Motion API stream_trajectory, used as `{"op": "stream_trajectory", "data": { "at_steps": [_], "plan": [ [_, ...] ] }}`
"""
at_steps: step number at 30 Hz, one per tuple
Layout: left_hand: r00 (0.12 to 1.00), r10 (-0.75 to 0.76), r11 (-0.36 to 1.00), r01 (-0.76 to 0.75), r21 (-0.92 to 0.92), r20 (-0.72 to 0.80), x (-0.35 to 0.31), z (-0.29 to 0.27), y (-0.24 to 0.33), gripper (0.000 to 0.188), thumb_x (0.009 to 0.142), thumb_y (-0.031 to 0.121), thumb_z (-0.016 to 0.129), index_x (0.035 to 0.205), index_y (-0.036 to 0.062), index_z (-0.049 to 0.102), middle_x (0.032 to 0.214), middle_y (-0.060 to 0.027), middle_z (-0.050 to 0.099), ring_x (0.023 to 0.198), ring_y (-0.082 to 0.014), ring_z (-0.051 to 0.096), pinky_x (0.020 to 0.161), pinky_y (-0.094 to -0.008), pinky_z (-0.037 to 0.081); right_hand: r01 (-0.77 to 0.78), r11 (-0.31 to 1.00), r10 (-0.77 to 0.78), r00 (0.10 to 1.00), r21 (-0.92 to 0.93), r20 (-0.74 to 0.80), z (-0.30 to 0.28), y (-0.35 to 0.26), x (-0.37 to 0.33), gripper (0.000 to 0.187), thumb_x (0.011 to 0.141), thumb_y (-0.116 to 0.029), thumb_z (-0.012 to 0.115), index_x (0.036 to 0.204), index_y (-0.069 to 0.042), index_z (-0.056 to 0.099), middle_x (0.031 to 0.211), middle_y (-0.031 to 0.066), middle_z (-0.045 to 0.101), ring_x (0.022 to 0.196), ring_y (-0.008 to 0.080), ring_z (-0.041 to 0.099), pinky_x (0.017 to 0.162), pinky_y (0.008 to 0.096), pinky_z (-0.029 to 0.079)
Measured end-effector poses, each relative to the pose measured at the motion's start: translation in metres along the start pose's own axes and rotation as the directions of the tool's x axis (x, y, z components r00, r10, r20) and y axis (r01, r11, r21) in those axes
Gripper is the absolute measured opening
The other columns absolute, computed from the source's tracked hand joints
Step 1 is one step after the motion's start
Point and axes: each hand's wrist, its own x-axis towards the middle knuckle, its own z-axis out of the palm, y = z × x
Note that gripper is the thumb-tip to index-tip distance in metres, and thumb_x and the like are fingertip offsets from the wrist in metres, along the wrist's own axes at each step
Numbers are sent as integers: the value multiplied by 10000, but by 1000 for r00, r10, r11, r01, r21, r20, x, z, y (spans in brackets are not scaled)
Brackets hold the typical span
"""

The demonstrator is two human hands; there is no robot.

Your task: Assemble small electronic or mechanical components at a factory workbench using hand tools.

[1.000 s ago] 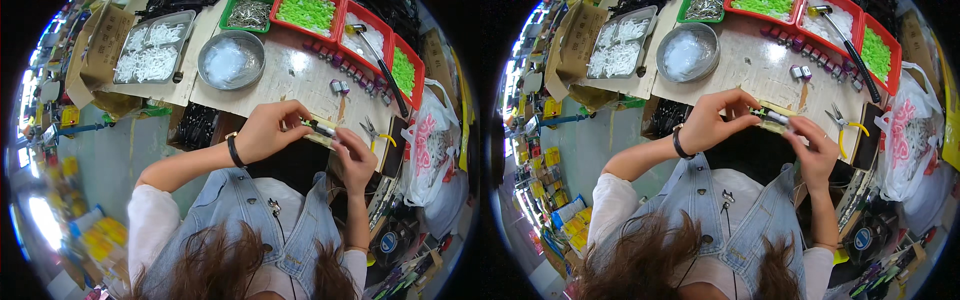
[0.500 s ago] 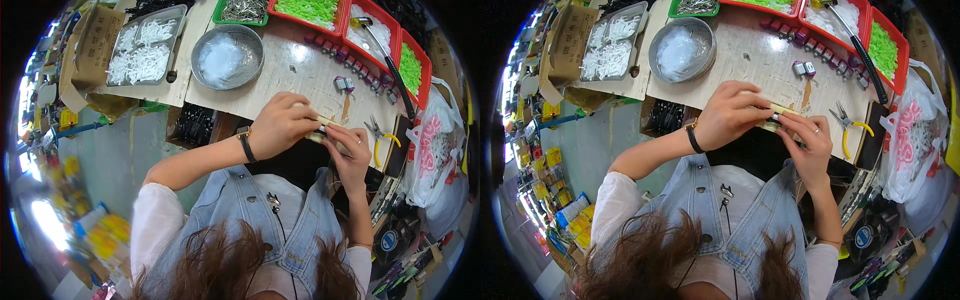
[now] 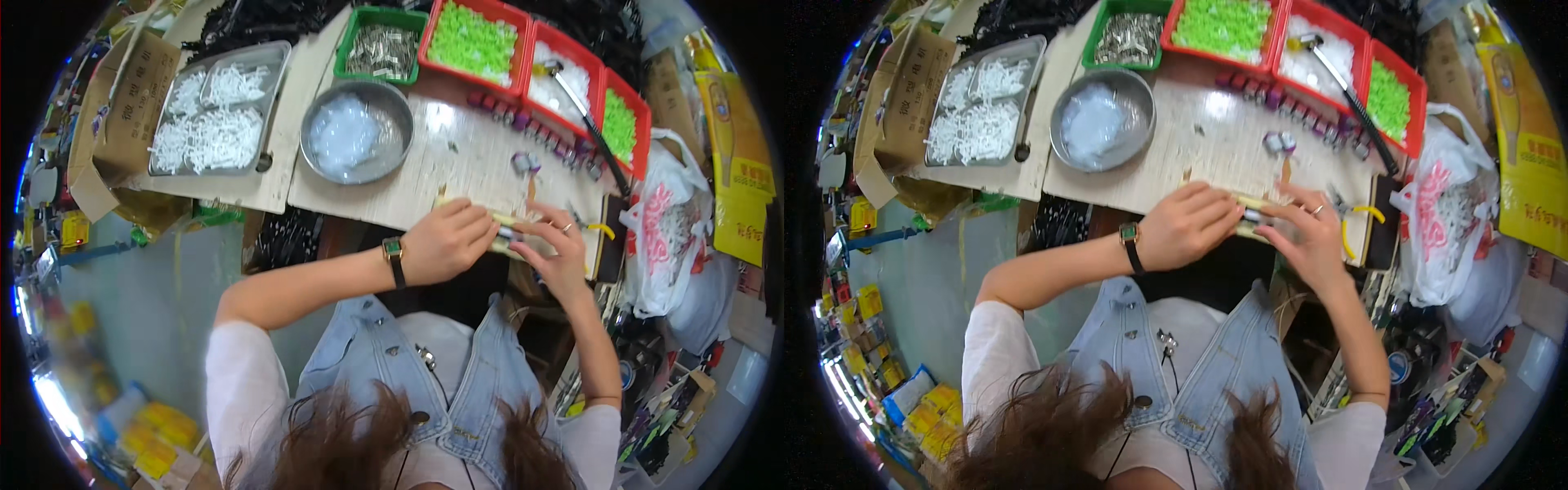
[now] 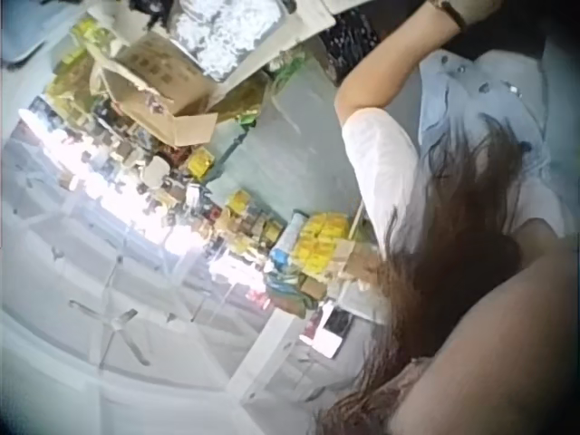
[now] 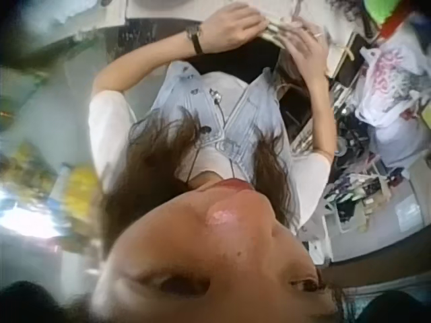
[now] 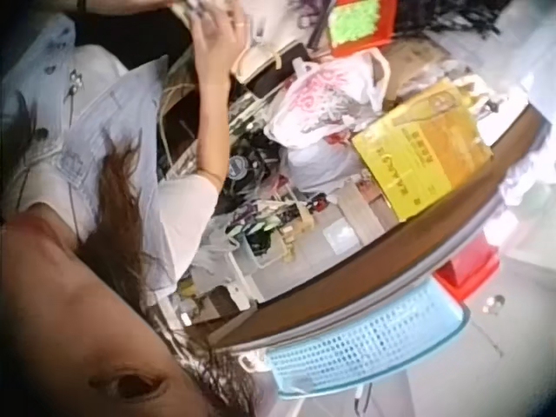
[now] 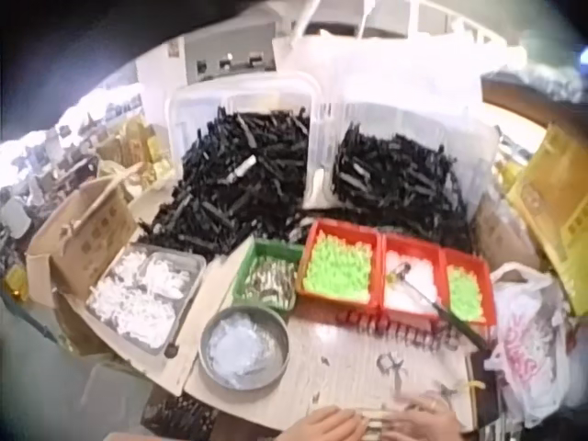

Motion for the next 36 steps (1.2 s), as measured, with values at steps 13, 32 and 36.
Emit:
{"op": "stream_trajectory", "data": {
  "at_steps": [13,32,36],
  "plan": [
    [983,-174,983,170,-72,-56,5,-1,15,283,783,97,687,1039,-13,634,930,-87,640,918,-222,626,812,-340,498,-320,756,299,945,-571,-134,-53,256,345,341,738,-286,768,998,-72,713,1028,202,690,991,374,654,864,443,514],
    [899,-435,875,433,-214,40,1,-60,1,567,727,182,797,1251,72,611,1172,-110,623,1037,-304,602,871,-379,483,-34,979,19,997,202,79,32,-21,18,386,633,-137,848,987,-82,704,883,77,586,847,256,566,737,353,461],
    [875,-483,858,477,-192,15,-16,-65,7,590,739,175,790,1278,58,582,1164,-115,625,1040,-309,600,887,-384,477,8,991,-9,1000,132,8,43,-23,15,389,630,-138,851,987,-85,708,889,74,587,872,253,555,768,364,447]
  ]
}}
